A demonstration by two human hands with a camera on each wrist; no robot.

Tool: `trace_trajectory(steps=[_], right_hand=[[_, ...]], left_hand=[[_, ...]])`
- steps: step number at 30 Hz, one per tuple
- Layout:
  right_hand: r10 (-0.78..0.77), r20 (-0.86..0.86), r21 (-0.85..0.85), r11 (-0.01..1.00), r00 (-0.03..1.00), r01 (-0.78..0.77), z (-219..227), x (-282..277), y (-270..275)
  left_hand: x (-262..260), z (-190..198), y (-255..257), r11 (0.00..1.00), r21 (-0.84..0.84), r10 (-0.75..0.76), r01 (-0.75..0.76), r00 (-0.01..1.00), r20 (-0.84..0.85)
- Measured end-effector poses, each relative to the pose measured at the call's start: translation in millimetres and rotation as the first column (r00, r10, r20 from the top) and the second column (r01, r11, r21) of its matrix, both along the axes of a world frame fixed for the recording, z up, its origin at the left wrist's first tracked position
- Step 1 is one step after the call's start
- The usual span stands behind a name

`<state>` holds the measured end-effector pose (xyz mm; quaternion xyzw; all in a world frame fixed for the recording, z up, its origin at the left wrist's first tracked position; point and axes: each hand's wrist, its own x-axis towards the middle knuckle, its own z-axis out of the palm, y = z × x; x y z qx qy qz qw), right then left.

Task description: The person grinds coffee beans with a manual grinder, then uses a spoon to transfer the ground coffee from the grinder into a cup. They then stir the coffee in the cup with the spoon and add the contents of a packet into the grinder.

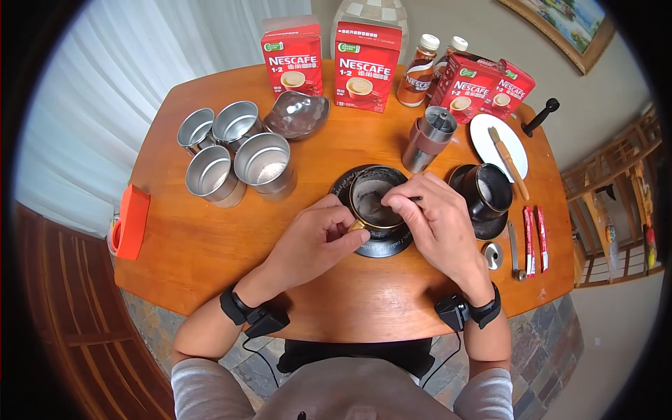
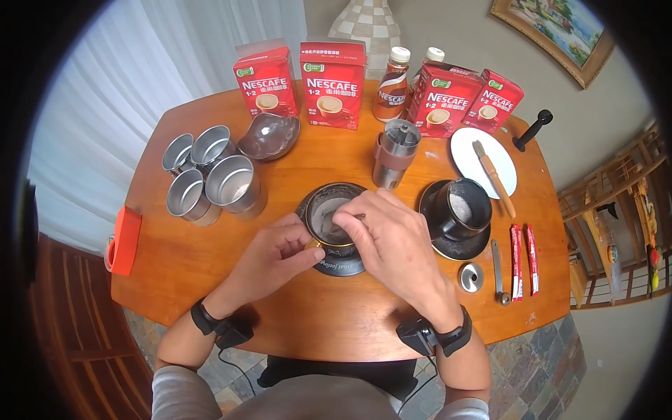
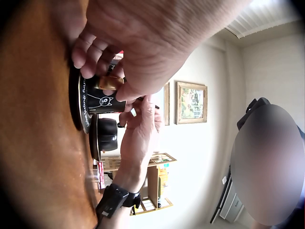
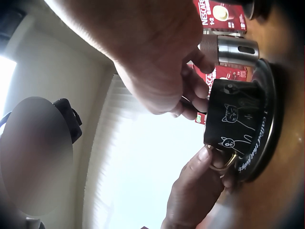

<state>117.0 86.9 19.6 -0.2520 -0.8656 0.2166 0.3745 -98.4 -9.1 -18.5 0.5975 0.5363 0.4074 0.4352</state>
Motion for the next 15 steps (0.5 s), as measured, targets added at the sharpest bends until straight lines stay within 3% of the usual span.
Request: trace_trajectory(steps=[5,8,11,15], right_hand=[[-0.146,0.076,0.053,0.988,0.986,0.142,7,5,2],[-0.166,0.114,-0.065,0.983,0.980,0.174,12,8,-1],[-0.005,0.042,-0.126,0.992,0.999,0.010,8,5,-4],[-0.007,-0.012,-0.004,1.000,1.000,0.007,-2,-2,-2]], left_hand=[[0,0,0,1.000,-0.003,-0.007,0.008,1.000,0.008],[0,-1,0,1.000,0.008,-0.014,0.014,1.000,0.011],[0,1,0,1.000,-0.013,-0.011,0.011,1.000,0.004],[2,2,0,1.000,0.005,0.014,-0.014,1.000,0.023]])
